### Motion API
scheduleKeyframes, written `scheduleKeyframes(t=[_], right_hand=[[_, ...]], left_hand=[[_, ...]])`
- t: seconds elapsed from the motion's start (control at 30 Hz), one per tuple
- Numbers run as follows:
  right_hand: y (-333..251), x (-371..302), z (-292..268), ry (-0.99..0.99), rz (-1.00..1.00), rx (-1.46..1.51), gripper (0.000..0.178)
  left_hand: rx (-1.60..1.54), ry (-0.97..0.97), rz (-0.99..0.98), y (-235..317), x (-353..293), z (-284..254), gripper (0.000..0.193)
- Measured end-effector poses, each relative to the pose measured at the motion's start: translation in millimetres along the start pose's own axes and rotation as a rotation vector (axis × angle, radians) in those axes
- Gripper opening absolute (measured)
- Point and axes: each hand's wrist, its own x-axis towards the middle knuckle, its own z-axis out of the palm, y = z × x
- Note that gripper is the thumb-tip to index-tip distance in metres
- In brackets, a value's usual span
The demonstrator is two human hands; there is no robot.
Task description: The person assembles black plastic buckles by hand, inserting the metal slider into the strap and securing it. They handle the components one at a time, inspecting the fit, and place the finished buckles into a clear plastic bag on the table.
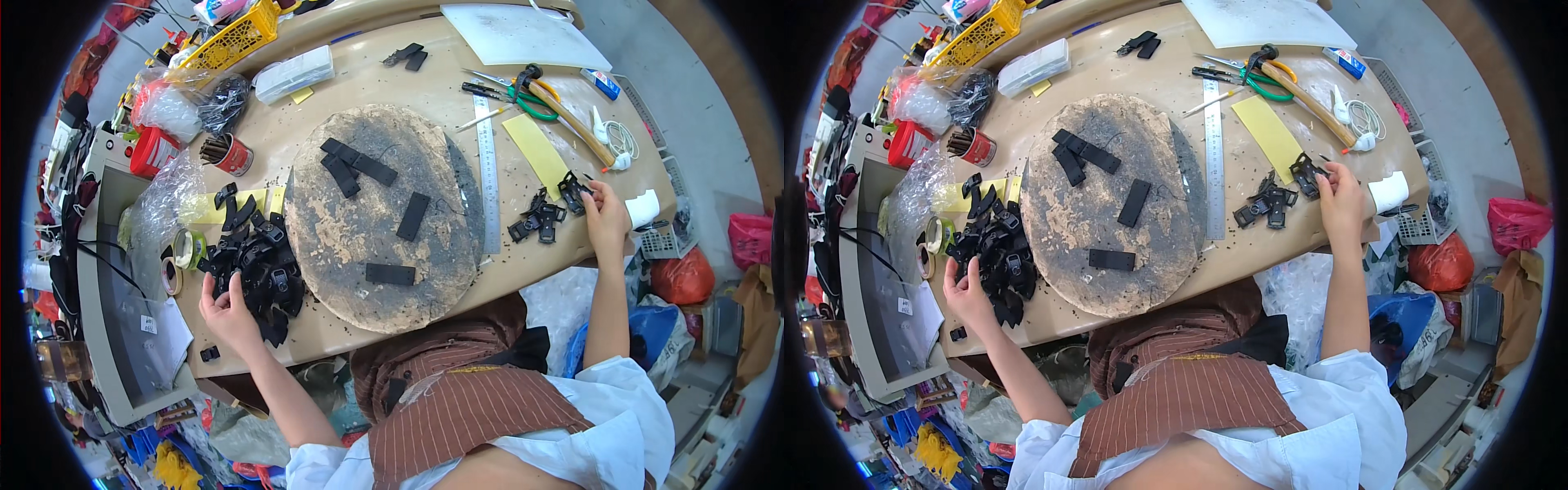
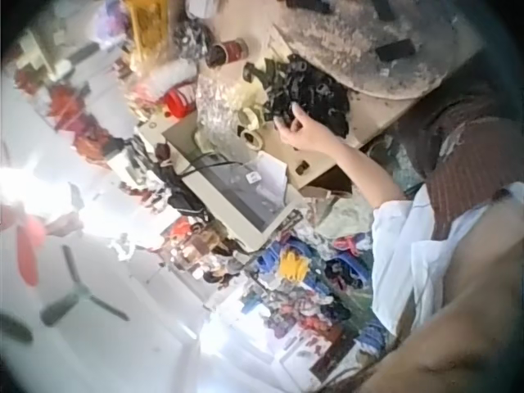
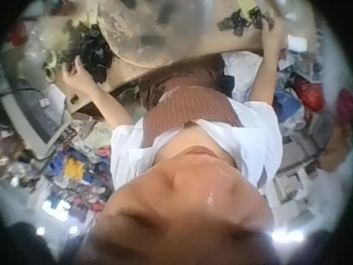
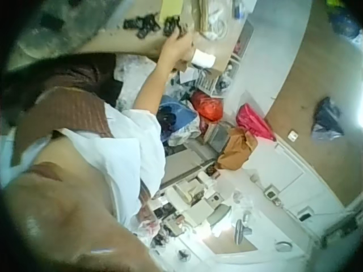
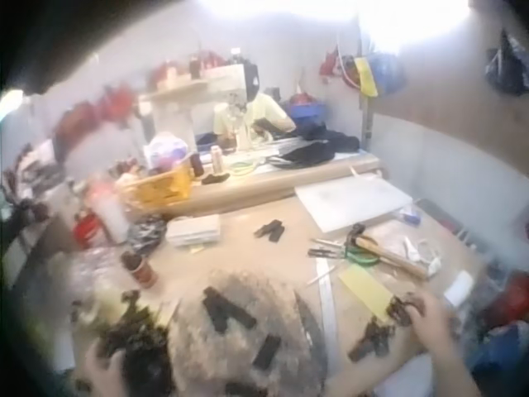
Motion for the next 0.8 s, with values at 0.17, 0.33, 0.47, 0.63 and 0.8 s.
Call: scheduleKeyframes(t=[0.17, 0.33, 0.47, 0.63, 0.8], right_hand=[[-64.6, -4.2, 19.4, 0.139, -0.156, 0.369, 0.018], [-171.3, -51.2, 6.2, -0.453, -0.557, 0.585, 0.018], [-192.6, -75.4, 10.7, -0.618, -0.758, 0.714, 0.027], [-195.8, -80.6, 16.3, -0.684, -0.993, 0.804, 0.036], [-194.0, -75.4, 16.4, -0.773, -1.112, 0.869, 0.033]], left_hand=[[-0.108, -0.07, 0.328, 55.4, -57.6, 29.0, 0.044], [-0.869, -1.107, -0.233, 118.1, -142.9, 47.0, 0.063], [-0.697, -1.206, -0.348, 116.6, -137.2, 48.5, 0.03], [-0.874, -1.408, -0.745, 99.2, -128.0, 35.4, 0.023], [-0.926, -1.521, -0.943, 97.1, -131.1, 30.5, 0.022]])
